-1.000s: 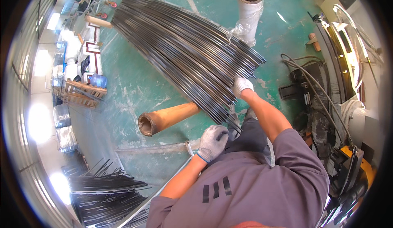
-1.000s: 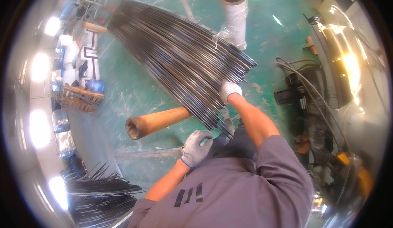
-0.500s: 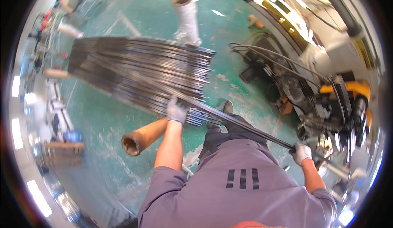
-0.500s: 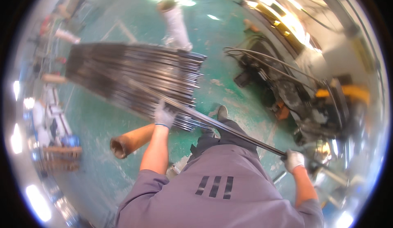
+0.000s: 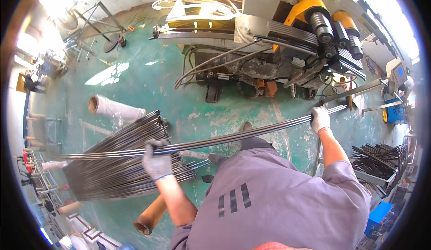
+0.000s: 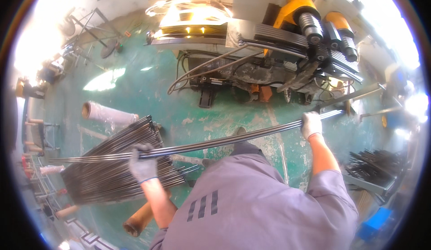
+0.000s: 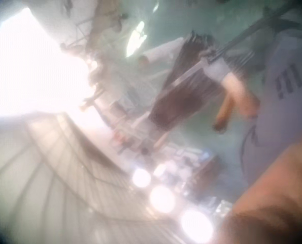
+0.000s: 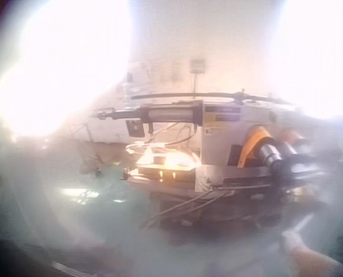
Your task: The person picks up metal tubes from a stack and feeds them into a pipe-bending machine, subsequently placing the bent tubes onto a storage rack.
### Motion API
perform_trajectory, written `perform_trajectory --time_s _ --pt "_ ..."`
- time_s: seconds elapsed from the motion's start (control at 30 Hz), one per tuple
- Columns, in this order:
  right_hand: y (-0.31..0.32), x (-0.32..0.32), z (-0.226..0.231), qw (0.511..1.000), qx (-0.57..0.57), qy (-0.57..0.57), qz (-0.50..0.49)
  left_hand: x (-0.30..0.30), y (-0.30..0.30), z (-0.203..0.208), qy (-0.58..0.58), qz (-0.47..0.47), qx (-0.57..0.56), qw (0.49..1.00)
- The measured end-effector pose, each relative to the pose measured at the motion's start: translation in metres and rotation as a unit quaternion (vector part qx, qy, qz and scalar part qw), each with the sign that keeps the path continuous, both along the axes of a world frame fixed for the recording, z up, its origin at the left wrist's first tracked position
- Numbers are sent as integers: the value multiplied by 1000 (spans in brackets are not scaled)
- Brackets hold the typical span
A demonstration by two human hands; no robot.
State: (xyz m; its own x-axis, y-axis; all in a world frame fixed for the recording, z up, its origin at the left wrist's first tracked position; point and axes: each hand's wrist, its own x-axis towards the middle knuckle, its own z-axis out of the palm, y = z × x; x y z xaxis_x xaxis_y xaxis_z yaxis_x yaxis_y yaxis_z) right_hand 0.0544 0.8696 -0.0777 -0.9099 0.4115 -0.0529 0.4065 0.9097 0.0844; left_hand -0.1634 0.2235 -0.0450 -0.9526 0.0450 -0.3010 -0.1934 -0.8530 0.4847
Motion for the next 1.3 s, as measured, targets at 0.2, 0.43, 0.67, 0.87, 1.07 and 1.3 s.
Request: perform_trajectory --time_s 0.2,0.43,0.67,0.87,1.07,1.3 --pt "80 5 -55 591 -461 494 -441 -70 116 92 50 6 -81 995" --pt "42 -101 1 92 -751 533 -379 -112 278 98 85 -176 -32 980" --pt "92 -98 35 172 -675 637 -330 -210 255 112 119 -197 -33 973" --pt "105 -177 68 208 -557 703 -390 -279 280 73 56 -146 -106 982" --pt "104 -239 98 311 -556 672 -377 -341 320 47 -8 -188 -116 975" --pt "87 -253 115 468 -507 581 -432 -337 401 42 -106 -246 -79 960"
